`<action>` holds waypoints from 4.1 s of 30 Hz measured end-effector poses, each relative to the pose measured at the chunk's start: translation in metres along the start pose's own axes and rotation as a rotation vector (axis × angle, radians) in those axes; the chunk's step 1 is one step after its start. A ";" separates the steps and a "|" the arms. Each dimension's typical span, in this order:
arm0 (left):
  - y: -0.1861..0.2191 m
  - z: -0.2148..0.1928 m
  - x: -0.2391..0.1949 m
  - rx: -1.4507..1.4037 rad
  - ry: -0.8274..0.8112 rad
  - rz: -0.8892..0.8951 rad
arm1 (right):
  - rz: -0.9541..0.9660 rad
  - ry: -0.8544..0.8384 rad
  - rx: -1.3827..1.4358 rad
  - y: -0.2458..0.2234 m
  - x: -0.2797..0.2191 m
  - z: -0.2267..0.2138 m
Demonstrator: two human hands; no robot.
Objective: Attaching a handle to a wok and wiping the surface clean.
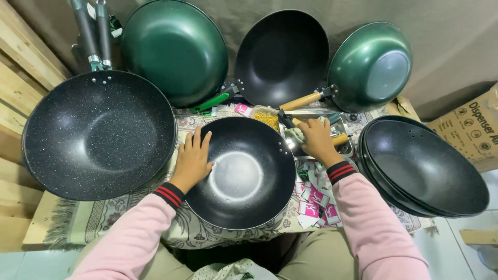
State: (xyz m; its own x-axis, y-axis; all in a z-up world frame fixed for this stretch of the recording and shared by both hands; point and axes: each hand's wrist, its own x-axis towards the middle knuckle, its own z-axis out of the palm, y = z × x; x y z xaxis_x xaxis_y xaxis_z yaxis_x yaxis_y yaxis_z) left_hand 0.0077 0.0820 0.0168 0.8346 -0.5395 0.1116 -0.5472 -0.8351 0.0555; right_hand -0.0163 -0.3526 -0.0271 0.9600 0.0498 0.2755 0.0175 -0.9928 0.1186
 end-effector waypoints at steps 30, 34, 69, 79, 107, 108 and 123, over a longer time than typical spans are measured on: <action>-0.025 0.013 0.014 -0.517 0.227 -0.102 | -0.211 -0.502 -0.113 -0.193 0.018 -0.052; -0.028 0.009 0.018 -0.569 0.215 -0.114 | -0.259 -0.264 -0.130 -0.182 0.037 -0.024; -0.026 0.018 0.020 -0.456 0.224 -0.107 | -0.058 0.044 0.183 -0.172 0.069 0.031; -0.028 0.027 0.022 -0.388 0.288 -0.059 | -0.233 -0.375 0.867 -0.293 0.018 0.012; -0.029 0.021 0.017 -0.377 0.199 -0.055 | -0.418 -0.972 0.760 -0.229 -0.043 -0.099; -0.028 0.022 0.017 -0.367 0.208 -0.051 | -0.446 -1.077 0.744 -0.221 -0.039 -0.102; -0.025 0.021 0.019 -0.414 0.248 -0.059 | -0.445 -0.910 0.480 -0.256 -0.024 -0.098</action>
State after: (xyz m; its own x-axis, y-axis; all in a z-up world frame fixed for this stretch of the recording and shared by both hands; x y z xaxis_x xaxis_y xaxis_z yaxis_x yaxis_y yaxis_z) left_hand 0.0388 0.0905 -0.0031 0.8522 -0.4085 0.3269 -0.5207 -0.7233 0.4535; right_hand -0.0709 -0.0891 0.0294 0.6847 0.5075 -0.5231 0.3273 -0.8554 -0.4015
